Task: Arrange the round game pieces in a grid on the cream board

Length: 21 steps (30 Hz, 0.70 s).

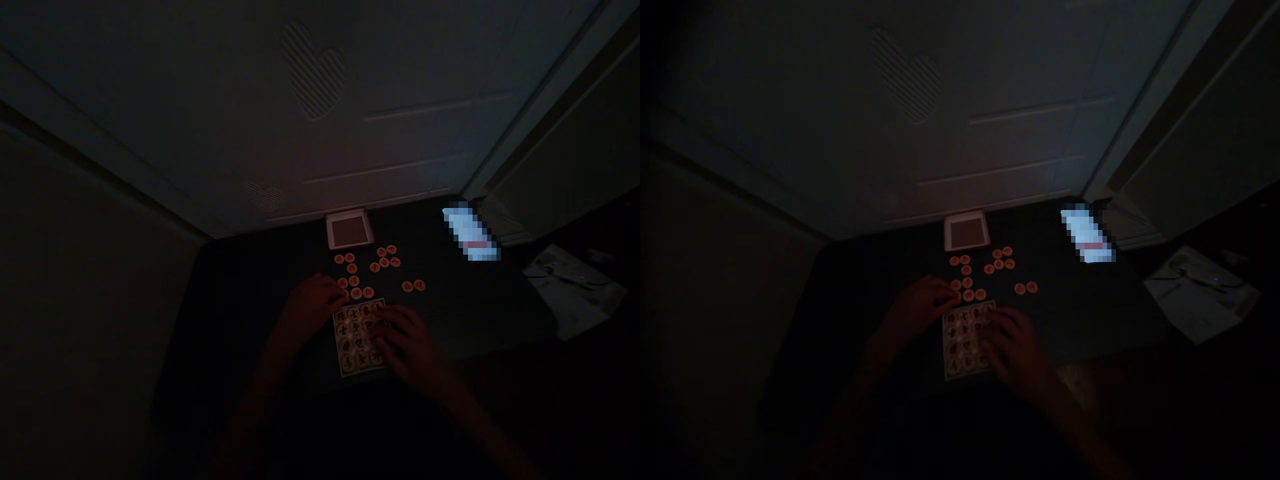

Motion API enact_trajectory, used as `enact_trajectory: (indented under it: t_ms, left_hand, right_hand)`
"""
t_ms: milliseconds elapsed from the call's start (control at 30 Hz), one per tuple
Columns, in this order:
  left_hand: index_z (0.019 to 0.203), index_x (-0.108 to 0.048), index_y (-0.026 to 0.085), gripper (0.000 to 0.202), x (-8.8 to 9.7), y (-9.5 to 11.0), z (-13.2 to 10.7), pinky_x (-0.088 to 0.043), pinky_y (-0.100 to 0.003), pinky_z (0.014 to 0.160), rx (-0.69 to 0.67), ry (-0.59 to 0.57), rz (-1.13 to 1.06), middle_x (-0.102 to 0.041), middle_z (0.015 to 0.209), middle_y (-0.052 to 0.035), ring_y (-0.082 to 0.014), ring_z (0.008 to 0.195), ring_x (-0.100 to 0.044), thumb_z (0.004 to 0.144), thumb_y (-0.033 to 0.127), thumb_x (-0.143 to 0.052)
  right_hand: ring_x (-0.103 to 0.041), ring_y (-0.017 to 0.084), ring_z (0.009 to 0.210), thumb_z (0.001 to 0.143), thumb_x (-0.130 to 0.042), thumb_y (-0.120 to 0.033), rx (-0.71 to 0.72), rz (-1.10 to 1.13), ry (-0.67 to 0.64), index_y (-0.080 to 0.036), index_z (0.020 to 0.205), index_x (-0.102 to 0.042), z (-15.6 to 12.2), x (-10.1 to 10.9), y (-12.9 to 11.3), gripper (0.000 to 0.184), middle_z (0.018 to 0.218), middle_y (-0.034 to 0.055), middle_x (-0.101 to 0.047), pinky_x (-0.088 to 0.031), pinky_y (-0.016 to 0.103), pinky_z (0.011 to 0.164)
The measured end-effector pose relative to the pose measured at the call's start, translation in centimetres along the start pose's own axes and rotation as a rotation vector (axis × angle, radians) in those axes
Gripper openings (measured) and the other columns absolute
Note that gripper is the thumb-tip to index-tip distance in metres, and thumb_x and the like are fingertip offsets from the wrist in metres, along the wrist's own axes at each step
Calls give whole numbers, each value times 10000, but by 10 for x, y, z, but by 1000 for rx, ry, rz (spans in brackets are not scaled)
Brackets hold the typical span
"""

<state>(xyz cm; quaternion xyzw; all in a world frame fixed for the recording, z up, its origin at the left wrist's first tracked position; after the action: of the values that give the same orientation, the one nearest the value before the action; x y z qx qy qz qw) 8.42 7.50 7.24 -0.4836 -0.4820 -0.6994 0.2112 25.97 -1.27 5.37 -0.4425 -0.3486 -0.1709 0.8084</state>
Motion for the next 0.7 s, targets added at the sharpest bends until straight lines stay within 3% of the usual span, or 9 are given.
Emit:
enact_trajectory:
  t_ms: [167,367,700]
  left_hand:
    - [917,-779,273,134,1,-1,0,-526,-401,909,25,20,26,-777,1002,-31,-223,951,-675,919,311,-651]
    - [883,-772,260,146,2,-1,3,-523,-365,801,77,-1,125,-782,906,-26,-223,859,-681,913,319,-642]
    - [930,-744,232,174,9,0,3,-503,-317,739,184,-10,202,-769,904,-38,-210,820,-685,917,338,-607]
  right_hand:
    - [-512,300,1339,973,-609,-261,-7,-46,-48,-282,1249,-688,-2,-4,0,288,1385,53,-652,-500,549,1074]
    - [-444,339,1405,957,-640,-307,37,-101,-121,-300,1397,-601,1,-7,-6,441,1460,32,-611,-450,591,1089]
    - [-449,324,1395,976,-618,-306,34,-121,-116,-295,1430,-570,4,-5,-9,457,1442,29,-626,-426,568,1084]
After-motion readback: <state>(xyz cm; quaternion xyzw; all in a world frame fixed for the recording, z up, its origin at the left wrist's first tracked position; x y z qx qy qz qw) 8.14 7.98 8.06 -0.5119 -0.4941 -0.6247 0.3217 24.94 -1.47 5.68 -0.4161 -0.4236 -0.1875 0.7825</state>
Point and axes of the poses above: each hand's wrist, its own z-axis towards the middle knuckle, its own x-axis out of the back of the hand, y = z × x, the point moved 9 cm from there along z, towards the middle knuckle
